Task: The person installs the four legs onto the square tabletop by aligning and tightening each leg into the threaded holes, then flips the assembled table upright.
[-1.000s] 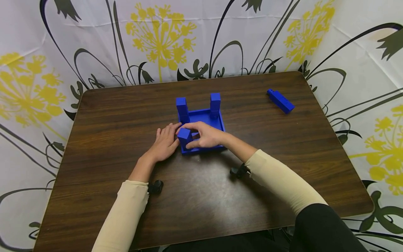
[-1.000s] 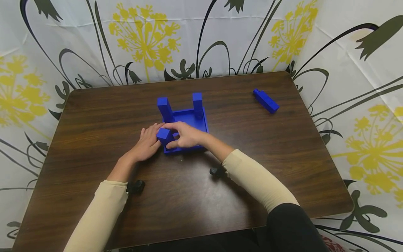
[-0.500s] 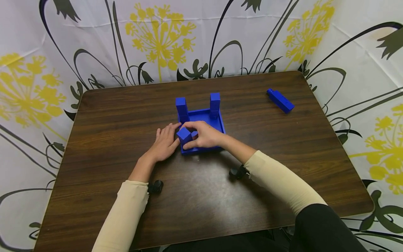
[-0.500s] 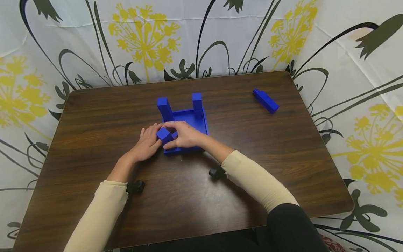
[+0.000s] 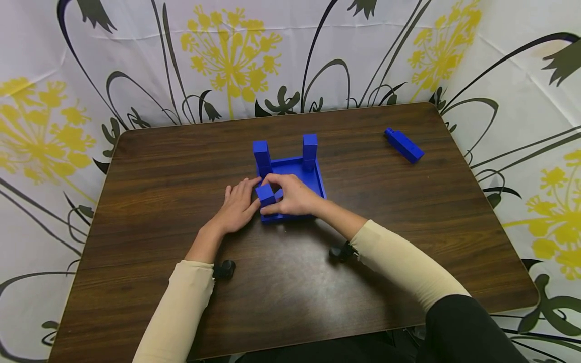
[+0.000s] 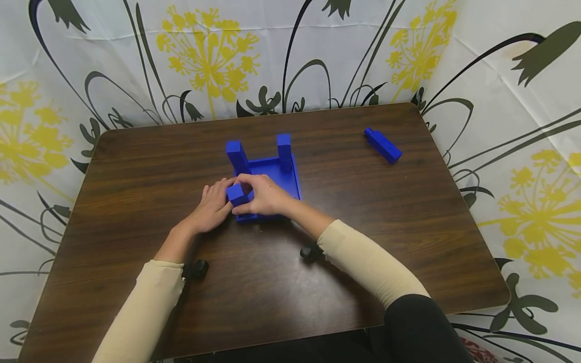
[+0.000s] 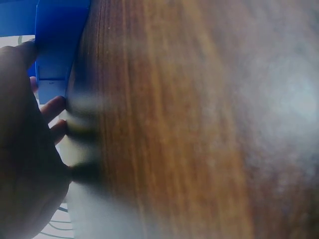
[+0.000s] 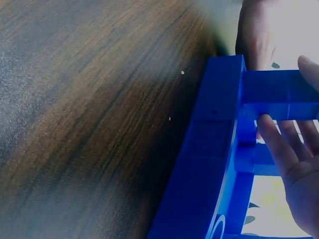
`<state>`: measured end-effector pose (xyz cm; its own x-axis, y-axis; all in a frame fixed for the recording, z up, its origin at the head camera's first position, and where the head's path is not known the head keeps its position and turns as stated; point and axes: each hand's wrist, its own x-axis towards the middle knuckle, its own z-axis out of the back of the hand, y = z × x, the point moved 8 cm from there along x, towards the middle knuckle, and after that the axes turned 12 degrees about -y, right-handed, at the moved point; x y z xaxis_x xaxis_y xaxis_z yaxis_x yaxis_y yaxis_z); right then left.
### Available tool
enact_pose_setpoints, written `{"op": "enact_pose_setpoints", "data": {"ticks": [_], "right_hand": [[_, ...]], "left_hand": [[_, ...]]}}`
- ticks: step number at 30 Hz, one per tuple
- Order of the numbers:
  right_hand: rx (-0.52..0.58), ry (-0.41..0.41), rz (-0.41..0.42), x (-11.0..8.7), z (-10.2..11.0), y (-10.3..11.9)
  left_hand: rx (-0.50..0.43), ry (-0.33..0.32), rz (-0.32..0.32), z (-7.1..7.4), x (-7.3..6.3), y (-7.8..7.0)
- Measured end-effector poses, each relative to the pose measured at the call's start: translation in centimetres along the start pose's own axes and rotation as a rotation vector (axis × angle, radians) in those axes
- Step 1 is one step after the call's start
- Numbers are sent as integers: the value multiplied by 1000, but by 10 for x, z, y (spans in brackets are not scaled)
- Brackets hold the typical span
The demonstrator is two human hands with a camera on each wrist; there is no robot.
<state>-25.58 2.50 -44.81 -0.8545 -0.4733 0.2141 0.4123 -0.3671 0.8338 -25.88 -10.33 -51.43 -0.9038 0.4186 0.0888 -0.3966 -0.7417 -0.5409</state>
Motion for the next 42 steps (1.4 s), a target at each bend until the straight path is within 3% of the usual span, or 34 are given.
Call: {"op": "enact_pose_setpoints", "data": {"ticks": [17, 42], "right_hand": [[-97, -110, 3, -4, 1, 5], [-183, -228, -61, -13, 2, 6]], "left_hand": [[-7, -3, 4, 2, -1, -2], [12, -27, -7, 4, 0, -2]]}}
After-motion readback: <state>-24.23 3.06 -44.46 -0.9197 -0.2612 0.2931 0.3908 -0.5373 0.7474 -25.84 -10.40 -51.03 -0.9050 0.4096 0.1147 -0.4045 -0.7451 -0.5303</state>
